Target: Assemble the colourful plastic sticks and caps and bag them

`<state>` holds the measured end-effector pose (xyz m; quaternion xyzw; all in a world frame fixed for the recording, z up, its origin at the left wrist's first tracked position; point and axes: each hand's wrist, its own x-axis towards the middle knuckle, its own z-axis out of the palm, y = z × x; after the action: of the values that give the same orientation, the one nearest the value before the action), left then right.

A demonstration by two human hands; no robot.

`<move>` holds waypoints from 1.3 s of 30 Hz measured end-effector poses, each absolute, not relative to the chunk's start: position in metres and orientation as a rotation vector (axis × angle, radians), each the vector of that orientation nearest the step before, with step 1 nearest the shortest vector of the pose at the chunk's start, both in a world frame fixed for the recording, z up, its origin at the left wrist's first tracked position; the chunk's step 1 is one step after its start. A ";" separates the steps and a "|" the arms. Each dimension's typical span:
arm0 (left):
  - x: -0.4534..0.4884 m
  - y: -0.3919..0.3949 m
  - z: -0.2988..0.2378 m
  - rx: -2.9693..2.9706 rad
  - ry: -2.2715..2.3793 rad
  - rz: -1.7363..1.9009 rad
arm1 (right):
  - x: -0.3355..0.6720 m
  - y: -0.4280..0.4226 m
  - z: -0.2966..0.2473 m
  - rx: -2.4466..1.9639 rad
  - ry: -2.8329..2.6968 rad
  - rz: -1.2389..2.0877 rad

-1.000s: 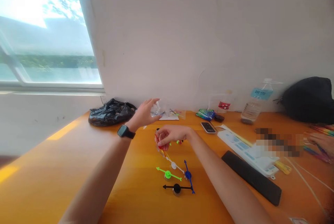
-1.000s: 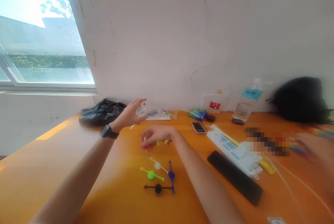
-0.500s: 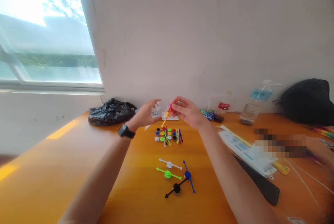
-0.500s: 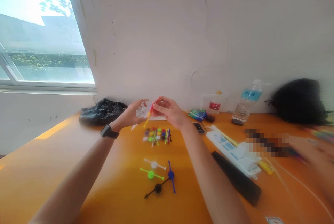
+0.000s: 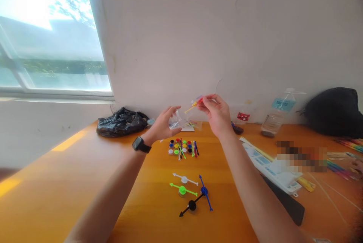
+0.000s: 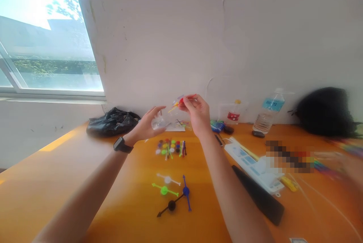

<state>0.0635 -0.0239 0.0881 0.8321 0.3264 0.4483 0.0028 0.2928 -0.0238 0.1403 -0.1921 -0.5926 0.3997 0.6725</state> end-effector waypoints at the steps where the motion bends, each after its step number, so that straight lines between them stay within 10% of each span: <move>1: 0.064 -0.024 0.088 2.606 1.019 1.424 | 0.294 -0.026 0.142 -0.451 -1.343 0.885; 39: 0.067 -0.036 0.102 2.627 1.085 1.570 | 0.293 -0.084 0.158 -0.691 -2.099 0.513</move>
<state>0.0666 -0.0362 0.1015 0.8079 0.3336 0.4830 -0.0527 0.2927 -0.0844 0.1577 -0.2761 -0.8386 0.2048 0.4227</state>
